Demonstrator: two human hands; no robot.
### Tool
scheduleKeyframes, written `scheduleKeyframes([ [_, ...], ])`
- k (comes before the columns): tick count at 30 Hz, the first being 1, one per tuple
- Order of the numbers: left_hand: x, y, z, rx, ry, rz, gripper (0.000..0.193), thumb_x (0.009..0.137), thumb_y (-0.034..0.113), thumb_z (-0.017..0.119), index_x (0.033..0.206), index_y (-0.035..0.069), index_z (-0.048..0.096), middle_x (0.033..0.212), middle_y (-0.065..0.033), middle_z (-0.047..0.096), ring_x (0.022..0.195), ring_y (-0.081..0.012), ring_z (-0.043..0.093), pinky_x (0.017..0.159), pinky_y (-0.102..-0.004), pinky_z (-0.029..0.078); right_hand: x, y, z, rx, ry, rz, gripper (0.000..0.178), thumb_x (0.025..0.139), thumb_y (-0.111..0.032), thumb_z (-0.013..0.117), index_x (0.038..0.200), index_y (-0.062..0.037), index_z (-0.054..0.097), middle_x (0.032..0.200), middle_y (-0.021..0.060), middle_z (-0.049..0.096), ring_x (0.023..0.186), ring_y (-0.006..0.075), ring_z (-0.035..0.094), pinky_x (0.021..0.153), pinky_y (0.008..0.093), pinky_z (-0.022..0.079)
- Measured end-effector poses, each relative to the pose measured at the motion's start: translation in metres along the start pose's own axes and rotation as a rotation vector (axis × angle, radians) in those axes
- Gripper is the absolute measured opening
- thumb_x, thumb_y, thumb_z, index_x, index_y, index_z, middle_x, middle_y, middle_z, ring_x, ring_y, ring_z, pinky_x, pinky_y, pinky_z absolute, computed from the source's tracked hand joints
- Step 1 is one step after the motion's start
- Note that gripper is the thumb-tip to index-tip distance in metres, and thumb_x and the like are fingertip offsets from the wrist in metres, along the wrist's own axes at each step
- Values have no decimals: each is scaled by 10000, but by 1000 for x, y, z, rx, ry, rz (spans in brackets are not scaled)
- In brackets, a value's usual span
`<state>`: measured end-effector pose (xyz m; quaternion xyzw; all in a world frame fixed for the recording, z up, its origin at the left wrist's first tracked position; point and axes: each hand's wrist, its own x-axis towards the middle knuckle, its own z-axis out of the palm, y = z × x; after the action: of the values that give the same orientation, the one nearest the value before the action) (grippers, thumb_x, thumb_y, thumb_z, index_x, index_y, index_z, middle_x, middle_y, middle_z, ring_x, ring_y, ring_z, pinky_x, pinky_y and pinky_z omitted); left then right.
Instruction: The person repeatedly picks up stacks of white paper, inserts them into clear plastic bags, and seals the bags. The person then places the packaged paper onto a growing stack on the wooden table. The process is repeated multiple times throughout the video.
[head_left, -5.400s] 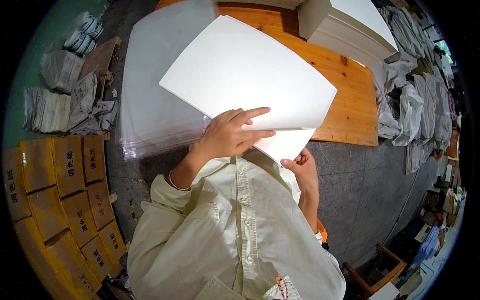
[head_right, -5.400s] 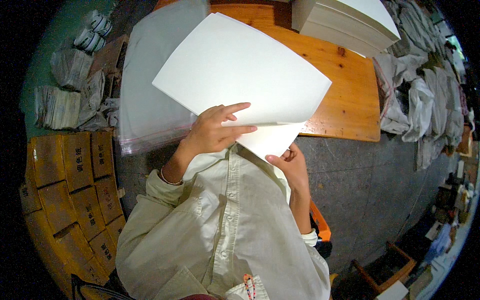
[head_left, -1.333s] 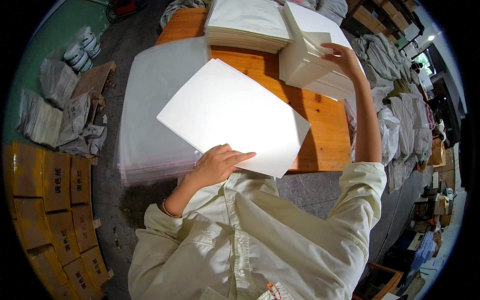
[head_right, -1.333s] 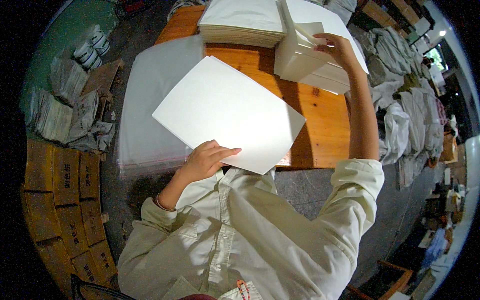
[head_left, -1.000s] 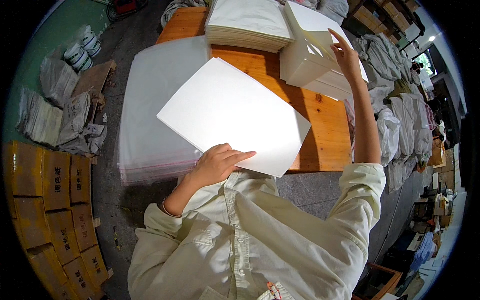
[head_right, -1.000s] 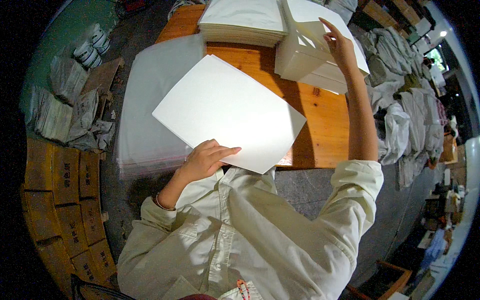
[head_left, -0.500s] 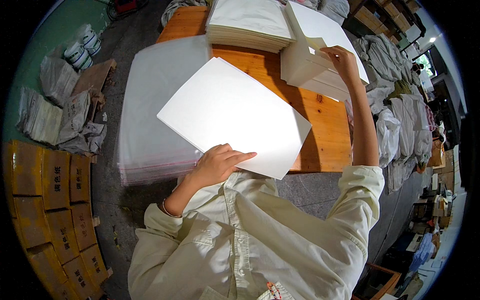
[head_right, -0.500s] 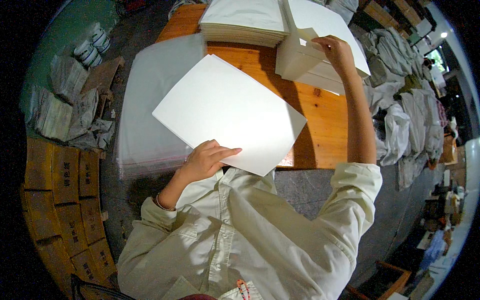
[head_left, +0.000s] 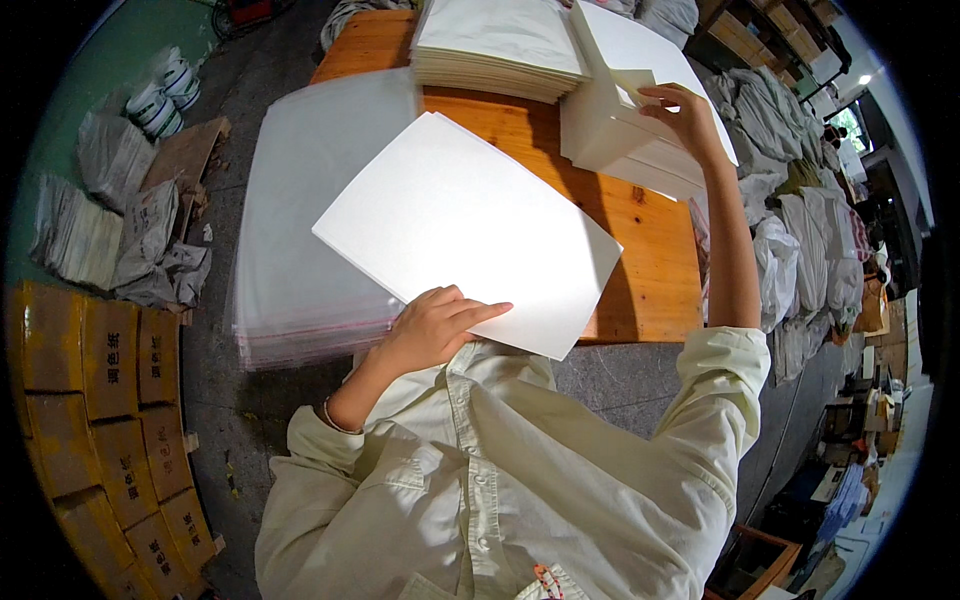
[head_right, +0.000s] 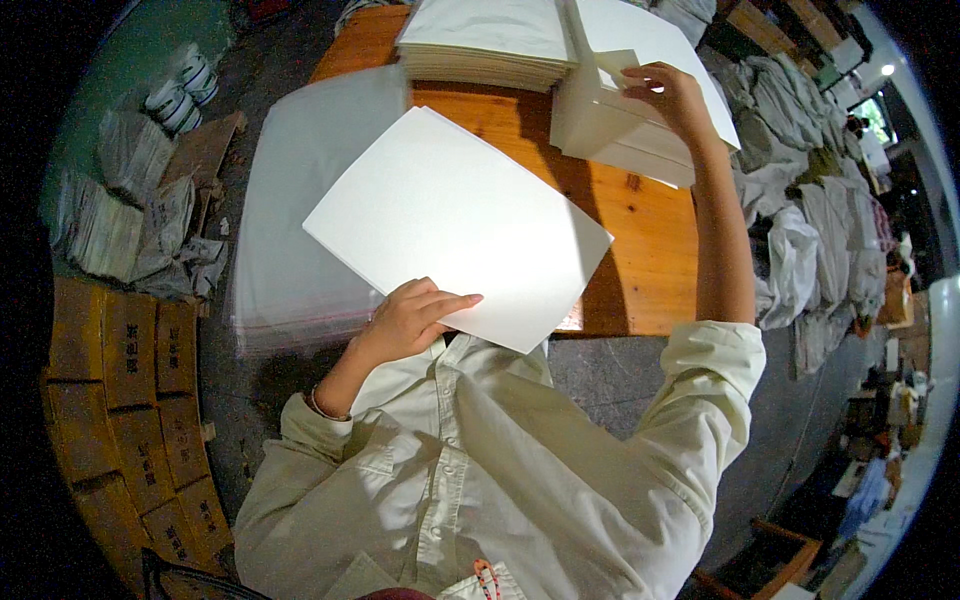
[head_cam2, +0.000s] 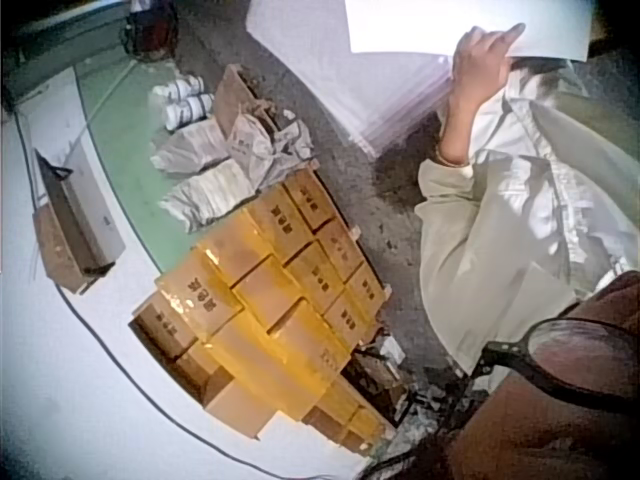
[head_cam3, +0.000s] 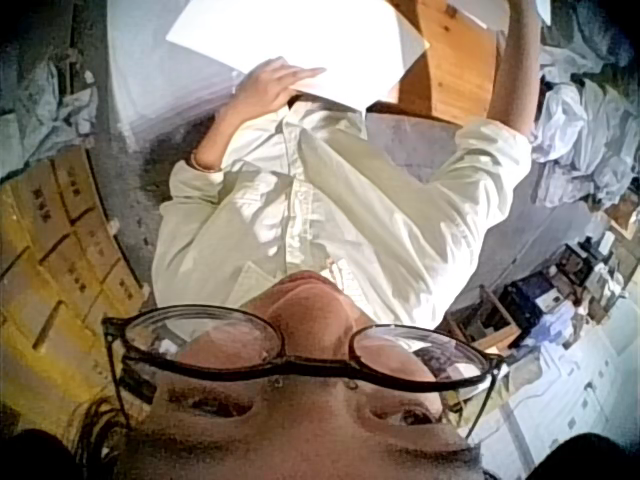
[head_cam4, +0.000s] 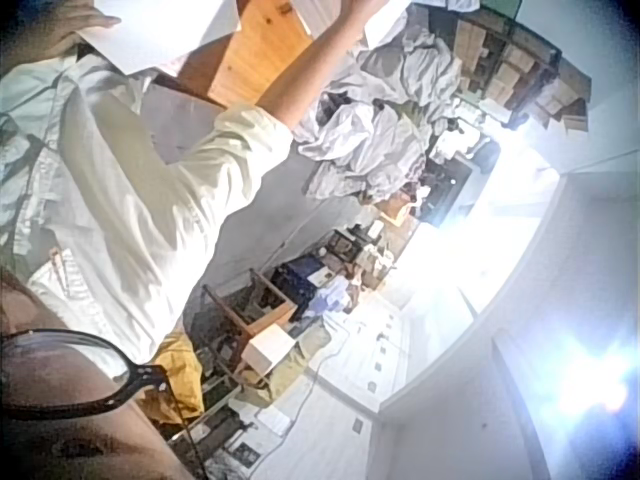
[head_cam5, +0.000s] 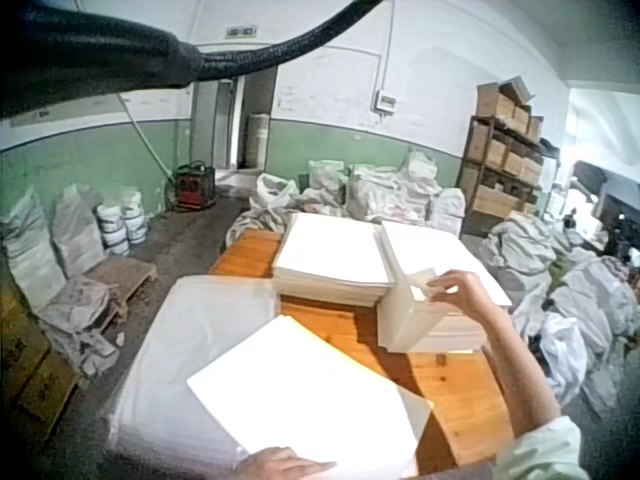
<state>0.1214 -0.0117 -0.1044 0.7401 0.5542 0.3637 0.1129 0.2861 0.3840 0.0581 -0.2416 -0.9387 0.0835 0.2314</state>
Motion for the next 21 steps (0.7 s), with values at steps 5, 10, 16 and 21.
scheduleKeyframes([
  [5,0,0,-1,6,1,-1,556,709,37,660,1242,173,577,1014,-14,653,764,-209,523,751,-325,464,2,15,1,58,22,20,222,806,-67,674,1025,-29,682,969,82,693,859,151,667,717,269,529],
  [10,1,0,0,3,10,9,552,705,37,659,1236,162,579,1012,-17,655,757,-217,523,750,-328,461,-2,20,10,33,163,47,176,834,-119,659,991,-49,694,903,85,704,789,168,682,684,269,527],
  [16,1,-1,0,-6,12,20,551,704,34,652,1238,146,574,1024,-19,654,760,-220,524,754,-333,457,0,0,20,-172,301,70,161,864,-224,624,938,-95,686,810,115,693,745,225,688,606,285,523],
  [21,0,0,0,13,21,24,609,700,46,658,1282,173,535,956,-5,640,774,-199,521,769,-324,460,1,-10,26,-234,442,-18,167,880,-194,599,1027,-124,637,950,90,682,758,217,689,608,314,535],
])
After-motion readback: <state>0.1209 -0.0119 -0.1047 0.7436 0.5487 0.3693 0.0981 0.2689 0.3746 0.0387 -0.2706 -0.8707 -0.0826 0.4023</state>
